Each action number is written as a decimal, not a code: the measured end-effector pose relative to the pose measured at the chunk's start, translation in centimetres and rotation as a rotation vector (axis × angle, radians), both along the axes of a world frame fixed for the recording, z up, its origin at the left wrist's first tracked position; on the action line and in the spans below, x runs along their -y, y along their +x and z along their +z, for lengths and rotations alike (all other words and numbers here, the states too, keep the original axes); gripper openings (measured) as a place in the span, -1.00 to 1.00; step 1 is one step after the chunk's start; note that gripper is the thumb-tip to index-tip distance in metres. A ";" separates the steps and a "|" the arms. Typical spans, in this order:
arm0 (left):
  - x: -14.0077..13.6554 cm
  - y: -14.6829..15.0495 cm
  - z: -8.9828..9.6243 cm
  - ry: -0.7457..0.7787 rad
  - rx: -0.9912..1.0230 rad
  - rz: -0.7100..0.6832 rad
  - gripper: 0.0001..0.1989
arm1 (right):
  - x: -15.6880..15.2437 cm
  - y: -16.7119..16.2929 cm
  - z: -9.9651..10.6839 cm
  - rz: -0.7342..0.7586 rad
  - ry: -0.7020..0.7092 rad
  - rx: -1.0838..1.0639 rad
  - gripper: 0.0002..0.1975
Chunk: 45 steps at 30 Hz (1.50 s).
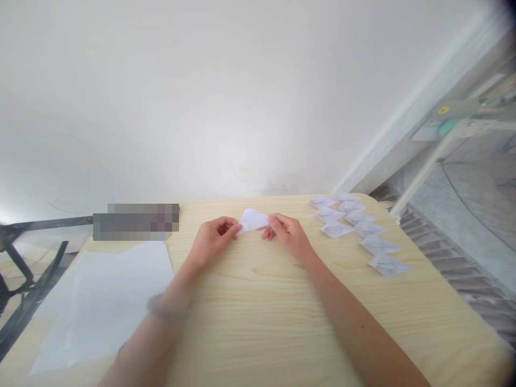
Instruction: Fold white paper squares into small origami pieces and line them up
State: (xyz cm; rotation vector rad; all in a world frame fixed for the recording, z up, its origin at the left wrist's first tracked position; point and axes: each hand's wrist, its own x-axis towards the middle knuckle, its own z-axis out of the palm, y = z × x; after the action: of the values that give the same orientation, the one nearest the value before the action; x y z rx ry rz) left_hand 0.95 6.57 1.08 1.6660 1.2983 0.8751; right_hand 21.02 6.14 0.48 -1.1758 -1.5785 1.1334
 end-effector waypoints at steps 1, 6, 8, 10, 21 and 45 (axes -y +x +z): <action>0.0 0.0 0.0 -0.003 0.002 -0.006 -0.69 | 0.0 0.0 -0.1 0.000 -0.002 0.007 -0.60; 0.0 0.2 0.2 -0.027 0.006 -0.045 -0.68 | 0.1 -0.1 -0.2 -0.053 0.022 0.024 -0.61; 0.0 0.2 0.3 -0.039 0.021 -0.083 -0.66 | 0.1 -0.1 -0.2 -0.067 0.024 0.023 -0.61; 0.1 0.3 0.4 -0.053 0.031 -0.121 -0.64 | 0.0 -0.1 -0.3 -0.069 0.019 0.020 -0.60; 0.3 0.2 1.0 -0.027 -0.019 -0.149 -0.66 | 0.2 -0.3 -0.1 -0.068 0.036 0.052 -0.62; 0.7 1.2 0.5 -0.084 -0.050 -0.129 -0.65 | 0.4 -0.4 -0.1 0.063 0.011 0.067 -0.69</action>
State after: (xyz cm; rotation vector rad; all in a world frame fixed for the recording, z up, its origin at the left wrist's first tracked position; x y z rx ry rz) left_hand 2.11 5.83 1.55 1.6949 1.2288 0.6975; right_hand 20.61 5.74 0.42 -1.1752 -1.6808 1.1350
